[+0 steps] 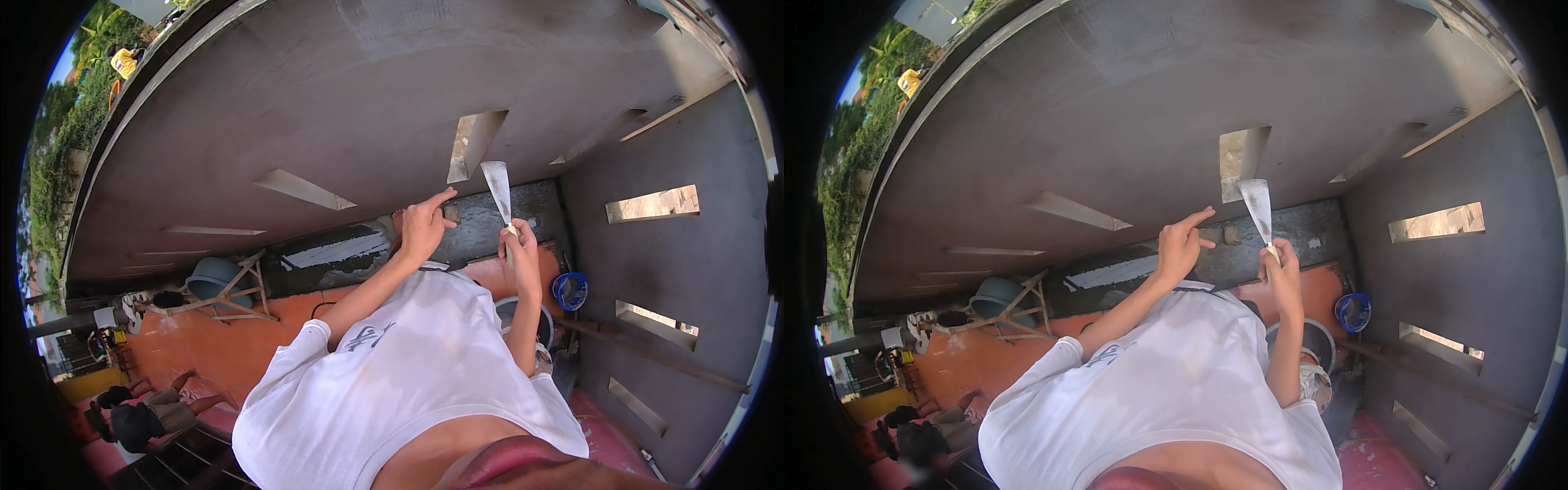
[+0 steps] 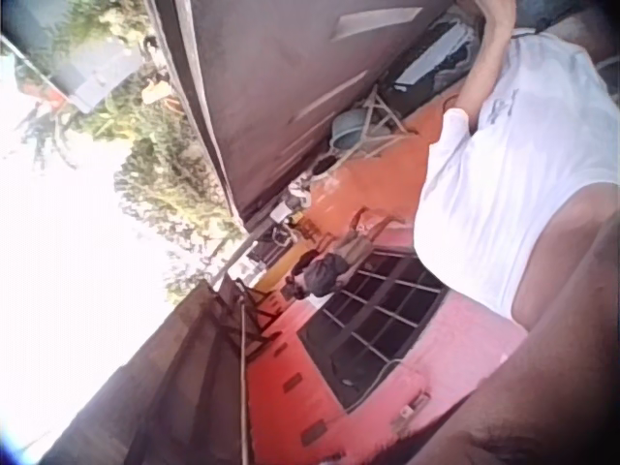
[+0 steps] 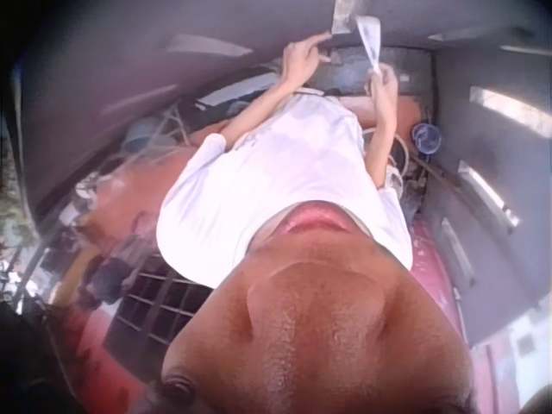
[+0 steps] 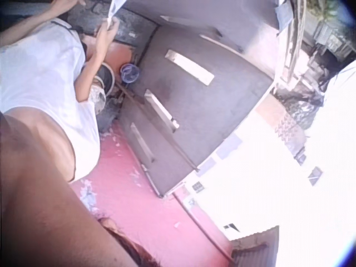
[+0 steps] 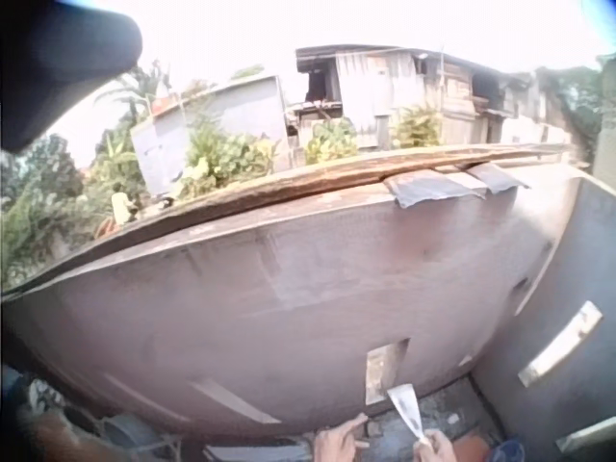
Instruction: The person uses a hand trowel to smooth a freshly applied layer of cement on an overhead concrete surface. They repeatedly scrape and level the material across the ceiling area while standing on a scaffold.
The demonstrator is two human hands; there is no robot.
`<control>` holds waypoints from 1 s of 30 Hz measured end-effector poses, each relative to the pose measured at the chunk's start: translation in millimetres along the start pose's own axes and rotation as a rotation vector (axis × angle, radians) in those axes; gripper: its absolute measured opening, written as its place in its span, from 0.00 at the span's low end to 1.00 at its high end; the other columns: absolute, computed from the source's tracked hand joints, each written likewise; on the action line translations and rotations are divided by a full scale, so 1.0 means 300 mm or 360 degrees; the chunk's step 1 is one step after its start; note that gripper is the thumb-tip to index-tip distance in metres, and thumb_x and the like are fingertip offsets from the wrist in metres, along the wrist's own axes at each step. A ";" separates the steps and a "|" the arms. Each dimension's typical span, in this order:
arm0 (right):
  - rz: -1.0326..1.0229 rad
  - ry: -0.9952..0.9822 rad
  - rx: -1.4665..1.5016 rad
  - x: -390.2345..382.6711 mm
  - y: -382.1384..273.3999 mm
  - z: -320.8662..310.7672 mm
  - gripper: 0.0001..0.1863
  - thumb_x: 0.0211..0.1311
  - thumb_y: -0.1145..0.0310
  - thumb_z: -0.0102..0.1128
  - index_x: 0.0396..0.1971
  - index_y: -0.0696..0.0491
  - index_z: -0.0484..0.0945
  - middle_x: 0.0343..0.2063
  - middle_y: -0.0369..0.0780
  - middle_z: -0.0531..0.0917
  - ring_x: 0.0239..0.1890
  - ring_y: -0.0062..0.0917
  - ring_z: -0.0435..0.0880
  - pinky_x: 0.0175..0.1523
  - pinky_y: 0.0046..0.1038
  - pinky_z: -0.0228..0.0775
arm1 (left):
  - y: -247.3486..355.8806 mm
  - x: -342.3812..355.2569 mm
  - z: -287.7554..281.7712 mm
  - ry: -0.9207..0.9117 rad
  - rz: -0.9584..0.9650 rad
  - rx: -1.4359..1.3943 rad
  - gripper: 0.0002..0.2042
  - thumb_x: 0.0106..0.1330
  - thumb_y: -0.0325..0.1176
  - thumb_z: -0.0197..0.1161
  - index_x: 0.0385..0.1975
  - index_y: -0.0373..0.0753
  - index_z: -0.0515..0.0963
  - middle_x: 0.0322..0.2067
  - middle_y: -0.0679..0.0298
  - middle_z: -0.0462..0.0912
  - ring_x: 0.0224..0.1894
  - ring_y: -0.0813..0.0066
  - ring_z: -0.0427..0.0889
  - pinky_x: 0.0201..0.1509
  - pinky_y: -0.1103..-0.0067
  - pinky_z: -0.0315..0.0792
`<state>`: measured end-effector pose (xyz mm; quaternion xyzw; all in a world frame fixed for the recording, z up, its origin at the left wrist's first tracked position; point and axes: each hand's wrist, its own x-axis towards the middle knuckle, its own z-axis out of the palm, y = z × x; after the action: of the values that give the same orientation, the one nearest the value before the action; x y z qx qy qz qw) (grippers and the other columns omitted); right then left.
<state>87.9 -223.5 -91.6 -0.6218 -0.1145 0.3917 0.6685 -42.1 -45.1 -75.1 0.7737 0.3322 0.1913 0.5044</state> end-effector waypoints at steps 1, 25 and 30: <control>-0.0006 0.0000 -0.0009 0.009 -0.002 0.004 0.12 0.65 0.69 0.56 0.44 0.57 0.69 0.23 0.32 0.74 0.20 0.13 0.71 0.24 0.17 0.60 | -0.003 0.008 0.015 0.0069 0.0058 -0.0140 0.18 0.59 0.15 0.44 0.42 0.33 0.81 0.40 0.56 0.86 0.23 0.67 0.86 0.25 0.82 0.74; -0.0022 -0.0694 0.1828 0.000 -0.071 0.183 0.17 0.70 0.53 0.43 0.38 0.52 0.73 0.47 0.42 0.71 0.41 0.28 0.69 0.43 0.29 0.65 | 0.040 -0.039 0.059 -0.1482 -0.0626 -0.1379 0.43 0.65 0.72 0.31 0.61 0.33 0.59 0.57 0.46 0.69 0.59 0.50 0.74 0.56 0.56 0.76; 0.0029 -0.0800 0.2005 -0.014 -0.039 0.180 0.18 0.70 0.51 0.42 0.42 0.51 0.73 0.47 0.43 0.70 0.42 0.28 0.68 0.39 0.28 0.68 | 0.020 -0.072 0.042 -0.1470 -0.0568 -0.0960 0.38 0.67 0.68 0.40 0.52 0.32 0.68 0.53 0.50 0.72 0.57 0.56 0.76 0.52 0.64 0.80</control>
<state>55.1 -185.4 -68.5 -0.0047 -0.0110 0.5219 0.8529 -47.6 -70.3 -74.0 0.5310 0.1336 -0.1680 0.8198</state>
